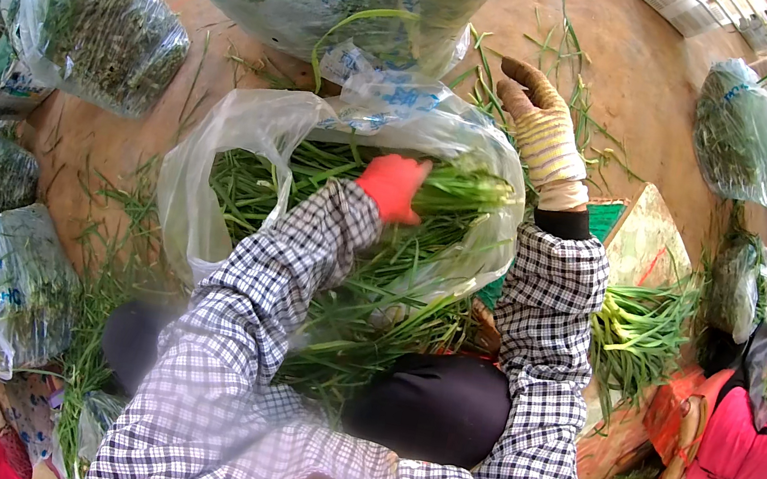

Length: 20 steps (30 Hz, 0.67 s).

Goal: The person sorts a bunch of green onions by hand, removes damaged leaves, and secures the bundle with a red string.

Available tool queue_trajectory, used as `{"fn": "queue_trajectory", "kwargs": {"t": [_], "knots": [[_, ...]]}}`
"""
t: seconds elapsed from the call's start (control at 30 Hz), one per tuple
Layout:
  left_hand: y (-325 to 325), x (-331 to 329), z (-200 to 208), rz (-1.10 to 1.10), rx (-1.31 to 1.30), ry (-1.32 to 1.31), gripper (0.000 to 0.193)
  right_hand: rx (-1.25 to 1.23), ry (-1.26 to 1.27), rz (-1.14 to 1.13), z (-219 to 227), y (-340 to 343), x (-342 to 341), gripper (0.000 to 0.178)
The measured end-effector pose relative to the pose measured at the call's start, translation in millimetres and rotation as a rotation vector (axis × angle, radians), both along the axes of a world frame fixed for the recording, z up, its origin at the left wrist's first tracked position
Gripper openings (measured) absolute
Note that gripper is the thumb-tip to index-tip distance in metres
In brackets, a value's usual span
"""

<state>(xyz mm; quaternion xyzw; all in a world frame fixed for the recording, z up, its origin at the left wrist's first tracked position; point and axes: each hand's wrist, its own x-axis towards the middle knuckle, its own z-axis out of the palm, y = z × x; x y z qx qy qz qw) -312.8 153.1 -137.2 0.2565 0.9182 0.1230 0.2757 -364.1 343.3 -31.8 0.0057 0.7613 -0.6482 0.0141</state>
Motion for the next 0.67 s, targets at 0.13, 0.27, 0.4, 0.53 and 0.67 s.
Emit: {"fn": "queue_trajectory", "kwargs": {"t": [0.13, 0.27, 0.4, 0.53, 0.67], "knots": [[-4, 43, -12, -0.14, 0.043, 0.372, 0.087, -0.011, 0.003, 0.013, 1, 0, 0, 0.039], [2, 38, -10, -0.011, 0.076, -0.094, 0.1, -0.026, 0.003, 0.022, 0, -4, 1, 0.038], [4, 49, -8, 0.075, 0.086, 0.001, 0.096, -0.026, 0.017, 0.02, 3, 0, 5, 0.037], [1, 64, -18, -0.137, 0.05, 0.061, 0.099, -0.026, -0.031, 0.002, 12, 4, 9, 0.037], [6, 82, -20, -0.021, 0.037, 0.086, 0.094, -0.031, -0.03, 0.017, 12, 3, 9, 0.037]]}}
